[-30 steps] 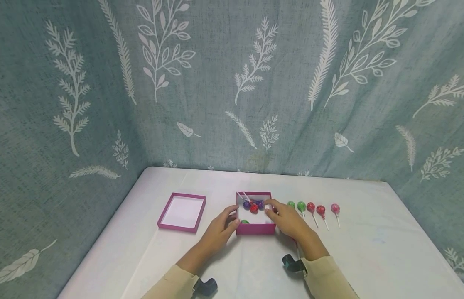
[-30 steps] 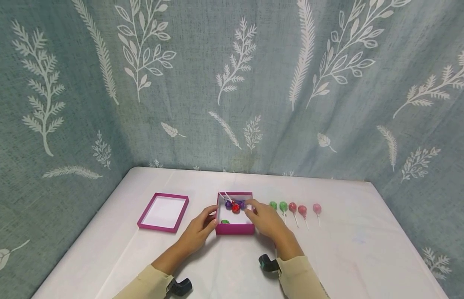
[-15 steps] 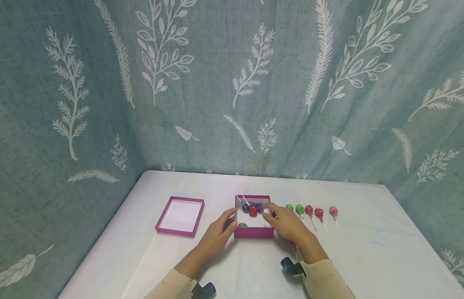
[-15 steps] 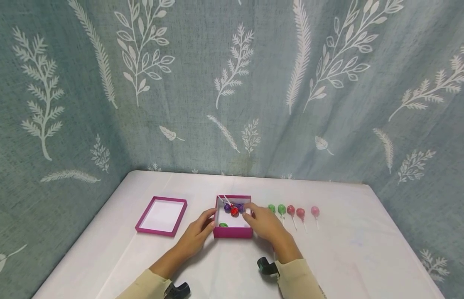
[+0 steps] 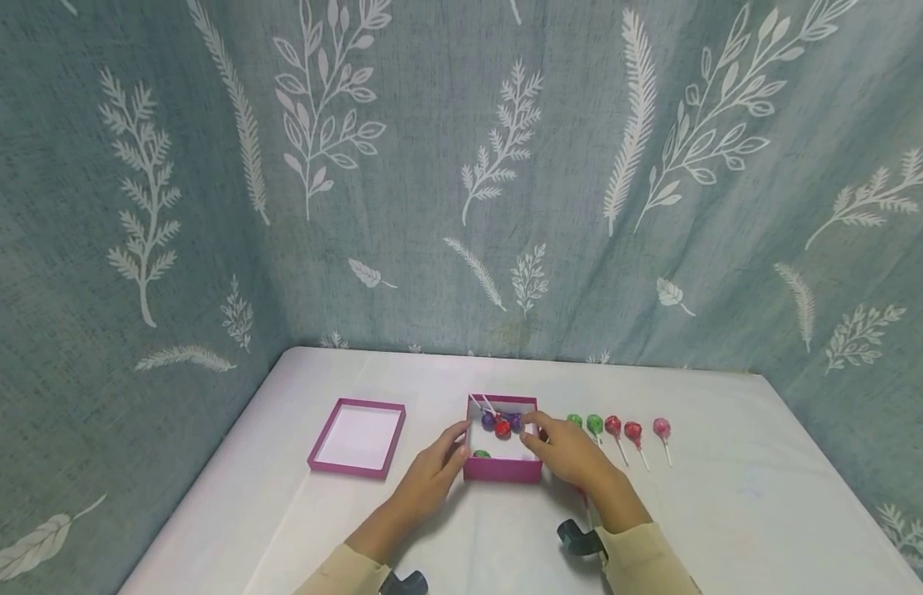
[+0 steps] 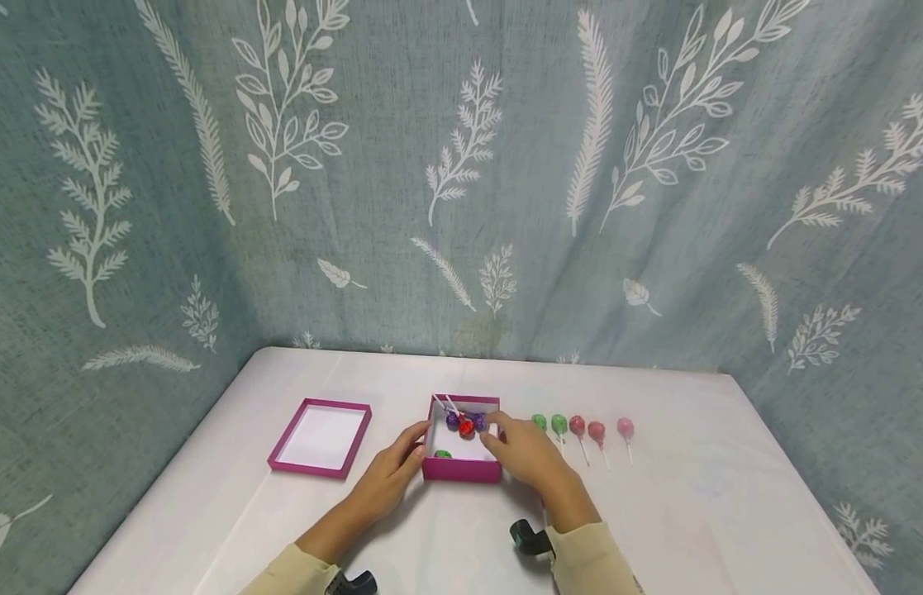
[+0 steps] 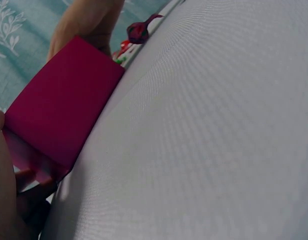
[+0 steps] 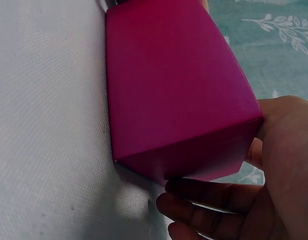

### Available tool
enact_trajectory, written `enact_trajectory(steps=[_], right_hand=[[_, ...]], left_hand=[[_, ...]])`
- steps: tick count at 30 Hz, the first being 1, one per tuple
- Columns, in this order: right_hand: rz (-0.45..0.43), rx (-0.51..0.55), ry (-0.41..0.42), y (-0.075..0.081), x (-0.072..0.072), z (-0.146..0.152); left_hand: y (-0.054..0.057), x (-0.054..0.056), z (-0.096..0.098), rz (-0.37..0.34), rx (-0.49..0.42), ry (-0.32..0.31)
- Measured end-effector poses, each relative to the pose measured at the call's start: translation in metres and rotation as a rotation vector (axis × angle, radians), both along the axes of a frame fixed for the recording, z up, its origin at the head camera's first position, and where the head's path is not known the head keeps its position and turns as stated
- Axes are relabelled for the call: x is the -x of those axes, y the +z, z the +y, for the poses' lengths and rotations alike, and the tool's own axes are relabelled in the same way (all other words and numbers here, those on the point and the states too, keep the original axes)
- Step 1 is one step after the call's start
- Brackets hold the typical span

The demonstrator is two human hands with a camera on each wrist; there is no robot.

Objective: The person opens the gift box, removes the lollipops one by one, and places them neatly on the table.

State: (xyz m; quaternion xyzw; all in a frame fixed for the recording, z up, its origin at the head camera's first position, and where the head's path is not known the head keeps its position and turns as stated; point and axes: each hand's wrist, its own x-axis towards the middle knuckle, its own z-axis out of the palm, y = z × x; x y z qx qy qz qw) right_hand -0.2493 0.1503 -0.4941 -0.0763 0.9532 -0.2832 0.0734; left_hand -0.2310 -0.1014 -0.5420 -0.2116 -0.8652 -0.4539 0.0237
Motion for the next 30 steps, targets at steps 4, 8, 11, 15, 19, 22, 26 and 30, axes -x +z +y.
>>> enact_trajectory(steps=[4, 8, 11, 15, 19, 22, 26, 30], right_hand=[[0.012, 0.0, 0.005, 0.0, 0.0, -0.001], [0.017, 0.006, 0.005, 0.002, -0.001, -0.002], [0.011, 0.0, -0.002, 0.002, 0.0, -0.002], [0.049, -0.061, -0.015, 0.003, -0.001, -0.001], [0.169, -0.109, -0.018, 0.013, 0.0, -0.004], [0.227, -0.101, 0.01, 0.026, 0.004, -0.01], [0.196, -0.08, 0.054, 0.039, 0.008, -0.02], [0.167, -0.06, 0.117, 0.044, 0.011, -0.03]], left_hand=[[0.001, -0.001, -0.001, 0.009, 0.0, 0.008], [0.001, -0.001, -0.001, 0.017, -0.007, 0.002], [0.001, -0.001, -0.001, 0.012, -0.013, 0.003], [0.0, -0.001, 0.0, -0.016, -0.013, 0.006], [0.0, -0.002, 0.001, -0.023, -0.015, -0.004], [0.0, -0.002, 0.0, -0.016, -0.029, -0.008], [0.0, -0.001, -0.001, -0.02, -0.034, -0.008], [-0.001, -0.001, -0.002, -0.022, -0.024, -0.011]])
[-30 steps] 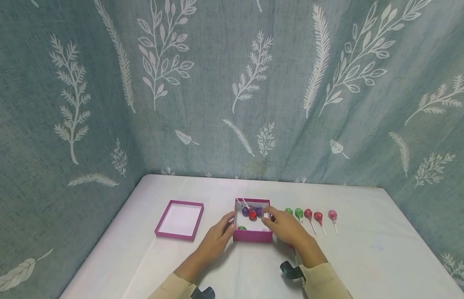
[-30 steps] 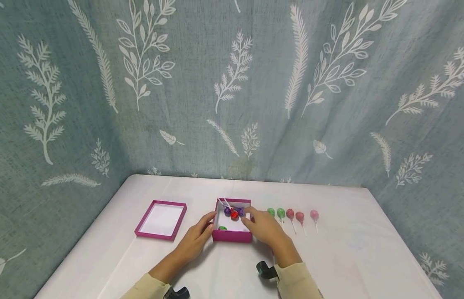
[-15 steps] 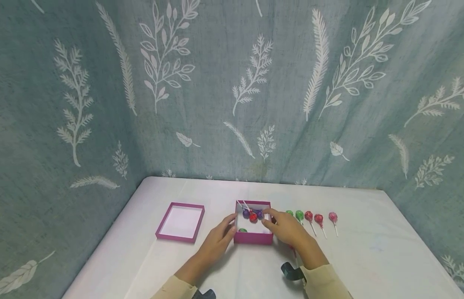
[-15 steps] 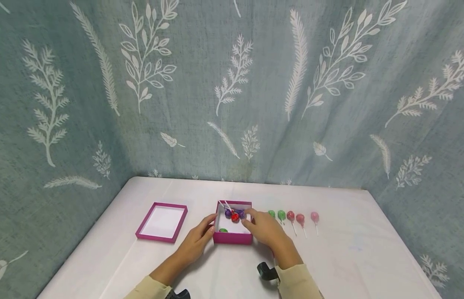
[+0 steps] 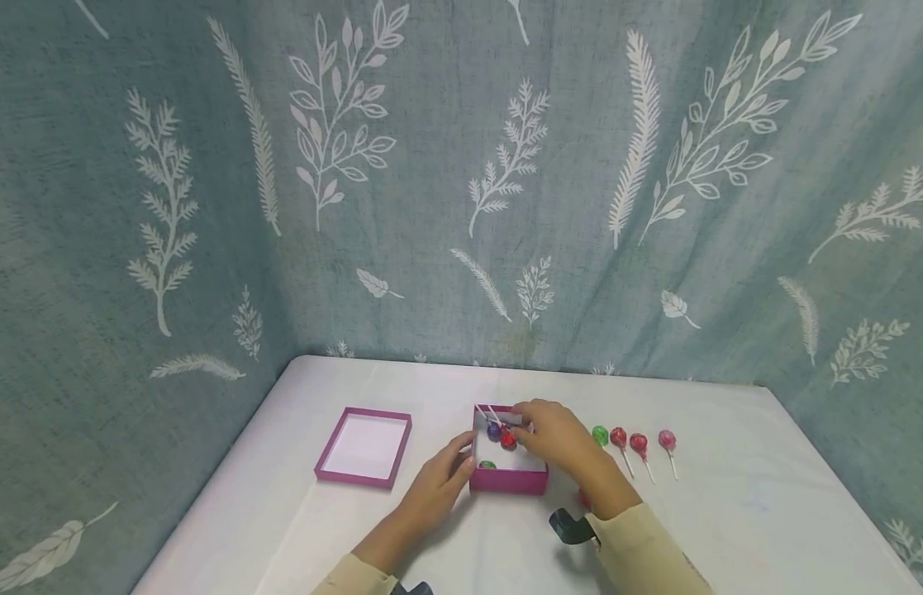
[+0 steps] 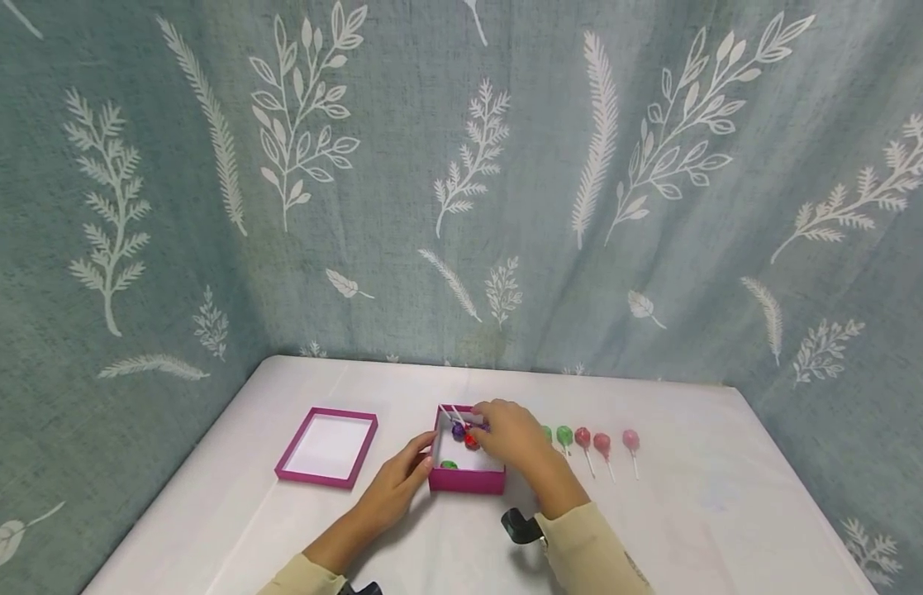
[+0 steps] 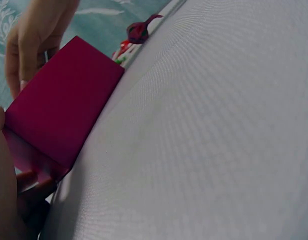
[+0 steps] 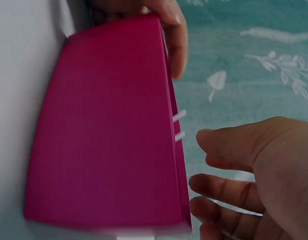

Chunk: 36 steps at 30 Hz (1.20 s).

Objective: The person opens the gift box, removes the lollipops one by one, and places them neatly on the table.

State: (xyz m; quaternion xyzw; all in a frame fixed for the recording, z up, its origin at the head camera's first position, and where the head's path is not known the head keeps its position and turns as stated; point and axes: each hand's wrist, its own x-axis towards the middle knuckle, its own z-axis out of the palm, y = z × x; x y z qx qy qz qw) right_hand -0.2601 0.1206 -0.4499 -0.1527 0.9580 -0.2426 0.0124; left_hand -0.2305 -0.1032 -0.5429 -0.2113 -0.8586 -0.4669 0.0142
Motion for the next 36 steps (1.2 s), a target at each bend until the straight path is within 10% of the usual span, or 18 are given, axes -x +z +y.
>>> enact_trajectory(steps=[9, 23, 36], right_hand=[[-0.025, -0.032, 0.208, -0.012, 0.0, -0.027], [-0.204, -0.034, 0.217, -0.032, 0.017, -0.043], [-0.05, 0.148, 0.172, 0.007, 0.006, -0.012]], left_hand=[[-0.001, 0.0, 0.0, 0.042, -0.02, -0.015], [0.0, 0.0, 0.001, 0.035, -0.042, -0.052], [-0.001, 0.001, 0.001, 0.036, -0.038, -0.032]])
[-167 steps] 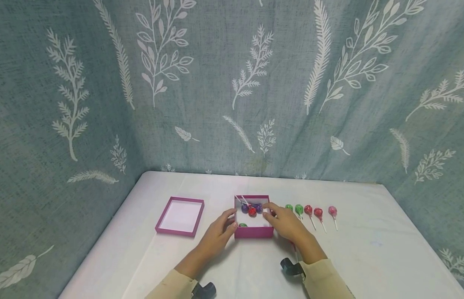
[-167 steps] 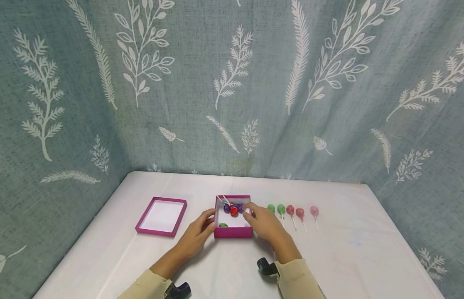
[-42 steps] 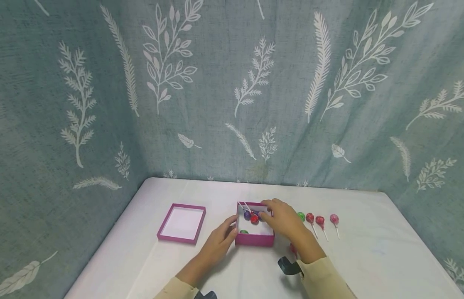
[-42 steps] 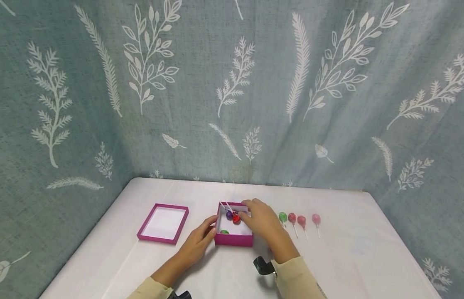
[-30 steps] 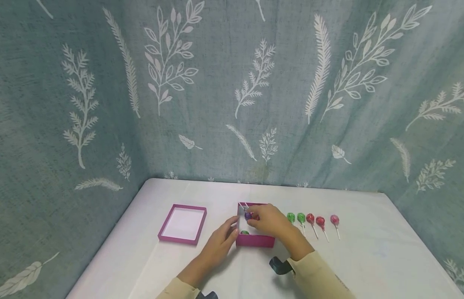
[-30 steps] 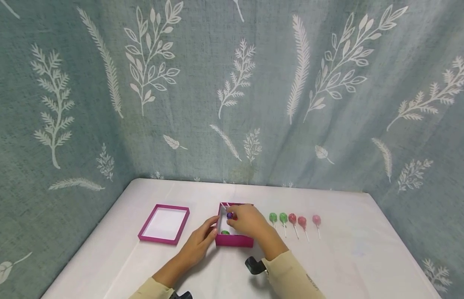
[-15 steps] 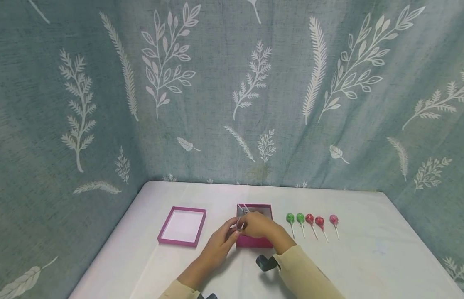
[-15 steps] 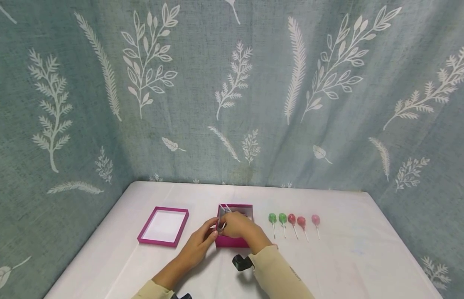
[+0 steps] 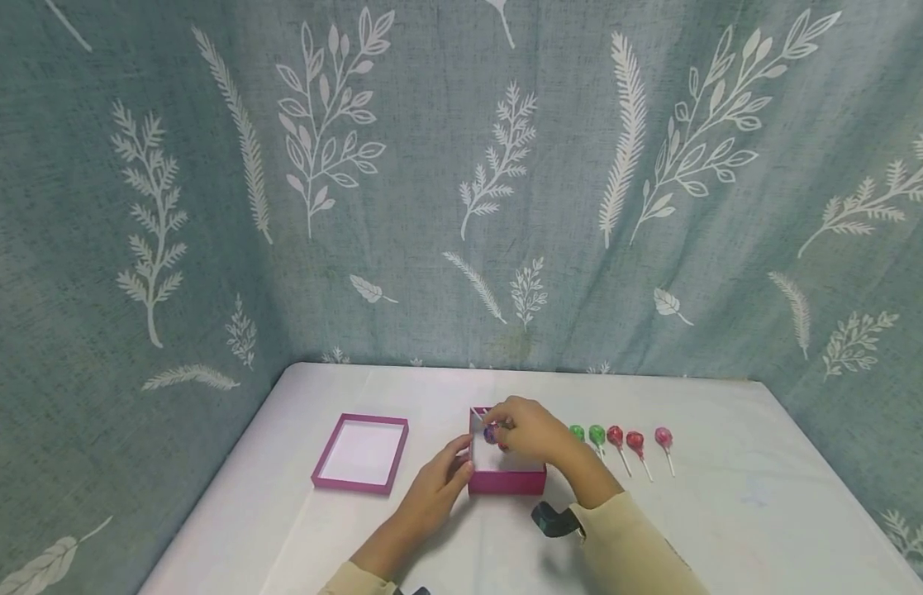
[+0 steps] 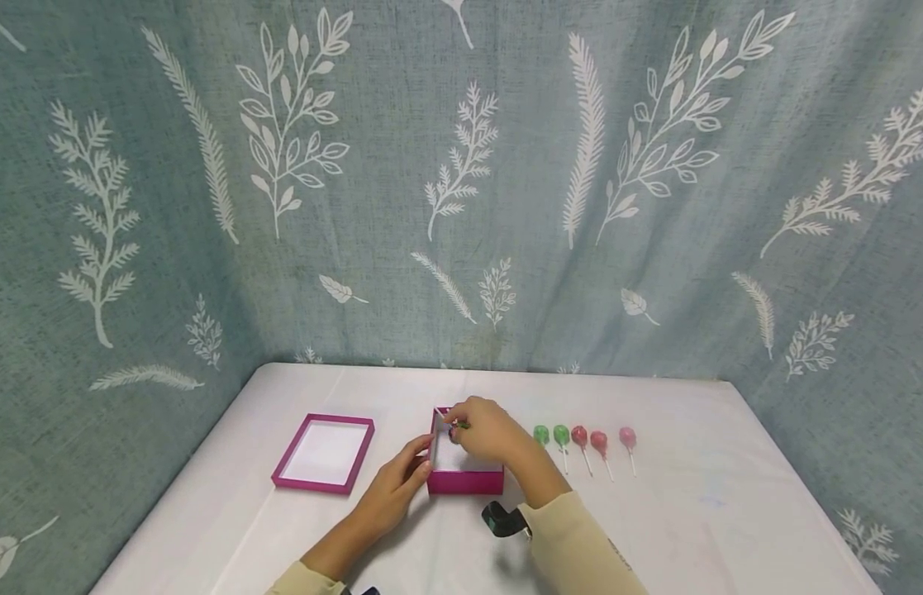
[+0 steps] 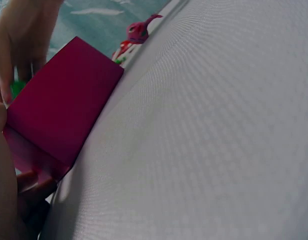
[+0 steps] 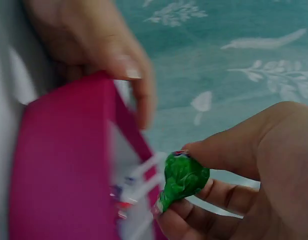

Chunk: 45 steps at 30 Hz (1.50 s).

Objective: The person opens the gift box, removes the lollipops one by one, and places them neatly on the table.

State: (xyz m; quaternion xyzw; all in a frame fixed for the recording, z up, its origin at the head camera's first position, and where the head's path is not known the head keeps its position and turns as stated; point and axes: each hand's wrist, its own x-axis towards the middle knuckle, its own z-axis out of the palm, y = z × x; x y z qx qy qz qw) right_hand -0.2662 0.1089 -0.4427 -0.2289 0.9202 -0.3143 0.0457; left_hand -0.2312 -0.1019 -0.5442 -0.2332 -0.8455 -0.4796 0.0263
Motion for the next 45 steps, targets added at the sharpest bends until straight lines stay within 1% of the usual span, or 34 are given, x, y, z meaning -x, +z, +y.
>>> enact_trajectory(steps=[3, 6, 9, 14, 19, 26, 29, 33, 37, 45], right_hand=[[0.015, 0.052, -0.029, 0.011, -0.004, 0.016], [0.028, 0.074, -0.05, 0.016, -0.008, 0.032], [0.024, 0.088, -0.062, 0.018, -0.011, 0.049], [-0.013, 0.106, -0.108, 0.018, -0.021, 0.073], [-0.046, 0.095, -0.149, 0.009, -0.03, 0.091], [-0.065, 0.087, -0.204, -0.006, -0.042, 0.111], [-0.075, 0.082, -0.214, -0.013, -0.046, 0.119], [-0.084, 0.079, -0.192, -0.024, -0.049, 0.127], [-0.109, 0.076, -0.194, -0.034, -0.051, 0.132], [-0.146, 0.077, -0.194, -0.043, -0.053, 0.138]], left_hand=[[0.0, 0.0, 0.0, 0.006, -0.005, -0.001], [0.001, 0.0, -0.001, 0.011, -0.012, 0.001], [0.001, -0.001, -0.001, 0.017, -0.015, 0.0], [0.0, -0.001, -0.001, 0.033, -0.012, 0.002], [-0.001, 0.0, -0.001, 0.034, -0.01, 0.004], [0.001, -0.001, 0.0, -0.013, 0.006, 0.015], [0.002, -0.002, 0.0, -0.018, 0.006, 0.015], [0.003, -0.002, -0.001, -0.016, 0.007, 0.016], [0.001, -0.001, -0.001, -0.01, 0.021, 0.021], [0.002, -0.001, -0.001, -0.01, 0.024, 0.025]])
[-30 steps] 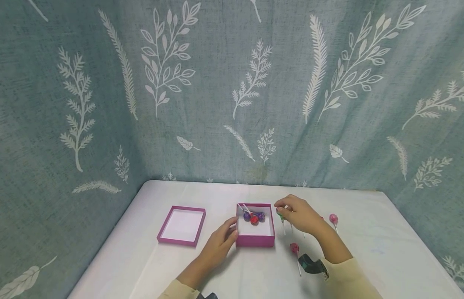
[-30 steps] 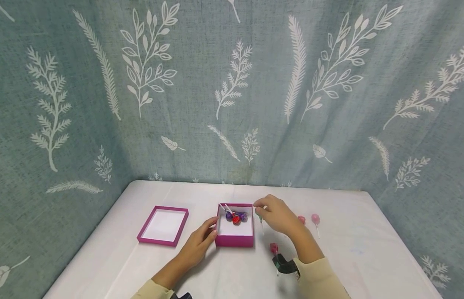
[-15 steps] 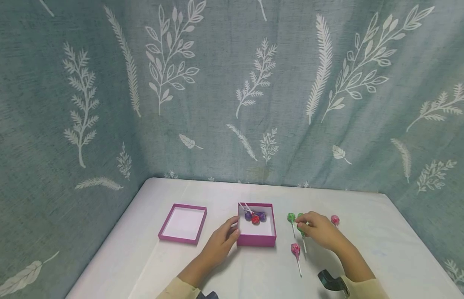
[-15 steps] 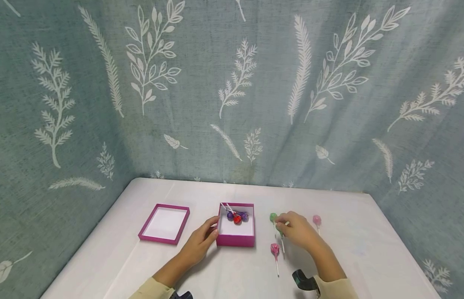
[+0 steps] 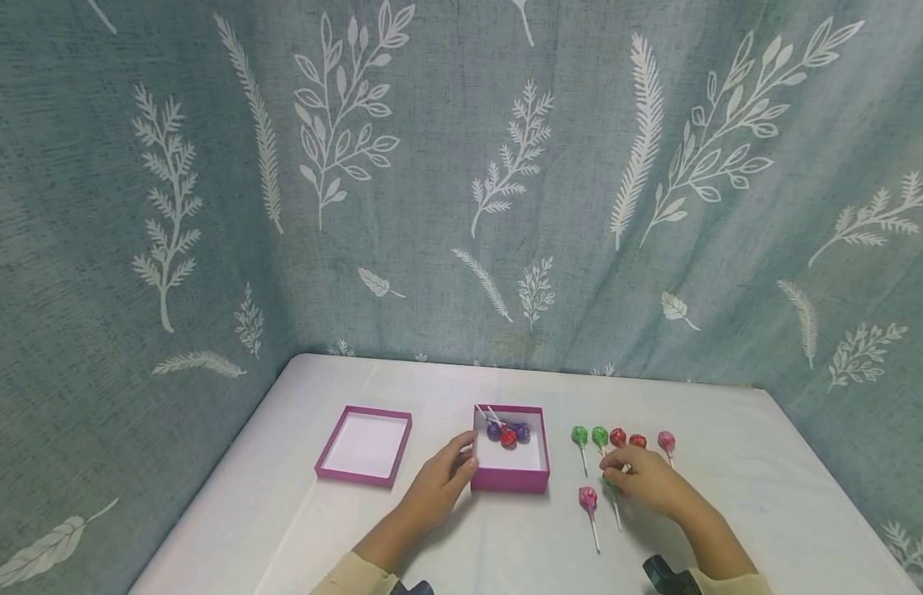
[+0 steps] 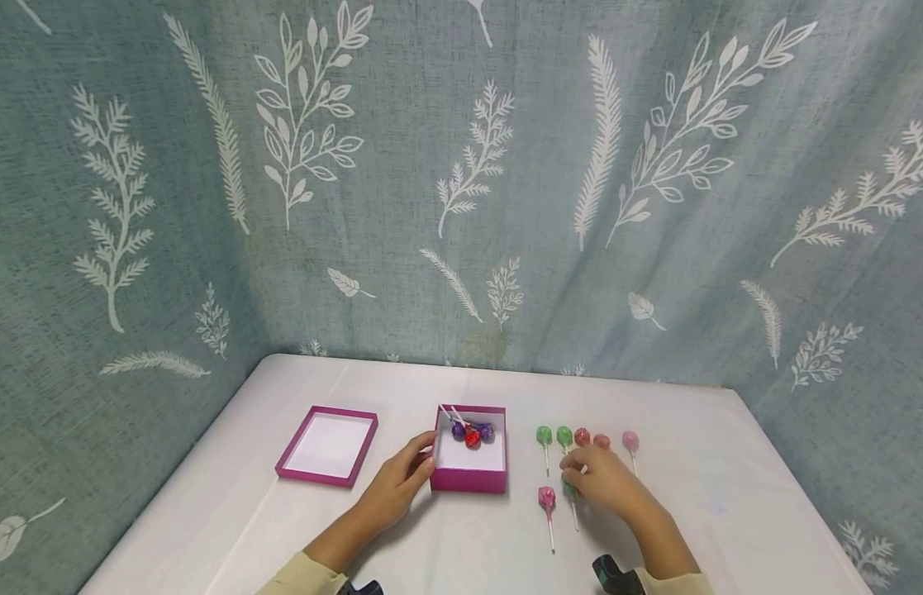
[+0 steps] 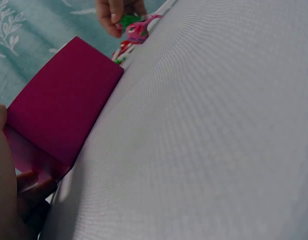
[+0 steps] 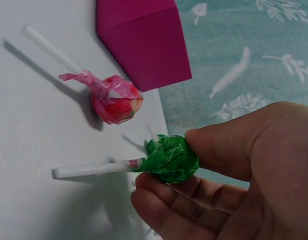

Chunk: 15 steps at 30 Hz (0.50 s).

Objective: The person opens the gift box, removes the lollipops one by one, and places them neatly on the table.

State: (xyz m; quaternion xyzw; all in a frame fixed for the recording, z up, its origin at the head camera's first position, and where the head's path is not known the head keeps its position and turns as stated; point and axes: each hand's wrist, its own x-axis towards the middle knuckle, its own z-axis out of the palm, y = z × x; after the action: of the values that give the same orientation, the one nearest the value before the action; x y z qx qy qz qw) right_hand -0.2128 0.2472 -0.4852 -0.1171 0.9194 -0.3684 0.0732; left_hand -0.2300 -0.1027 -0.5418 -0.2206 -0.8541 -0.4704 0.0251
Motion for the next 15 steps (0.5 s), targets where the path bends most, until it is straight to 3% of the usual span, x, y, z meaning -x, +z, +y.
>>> enact_trajectory(steps=[8, 15], right_hand=[[0.03, -0.139, -0.057, -0.0063, 0.0012, -0.0031], [-0.004, -0.18, -0.083, -0.008, 0.0011, -0.0093]], left_hand=[[-0.0012, 0.0009, -0.0003, 0.004, 0.009, 0.003], [-0.001, 0.0009, -0.0008, 0.016, 0.003, -0.006]])
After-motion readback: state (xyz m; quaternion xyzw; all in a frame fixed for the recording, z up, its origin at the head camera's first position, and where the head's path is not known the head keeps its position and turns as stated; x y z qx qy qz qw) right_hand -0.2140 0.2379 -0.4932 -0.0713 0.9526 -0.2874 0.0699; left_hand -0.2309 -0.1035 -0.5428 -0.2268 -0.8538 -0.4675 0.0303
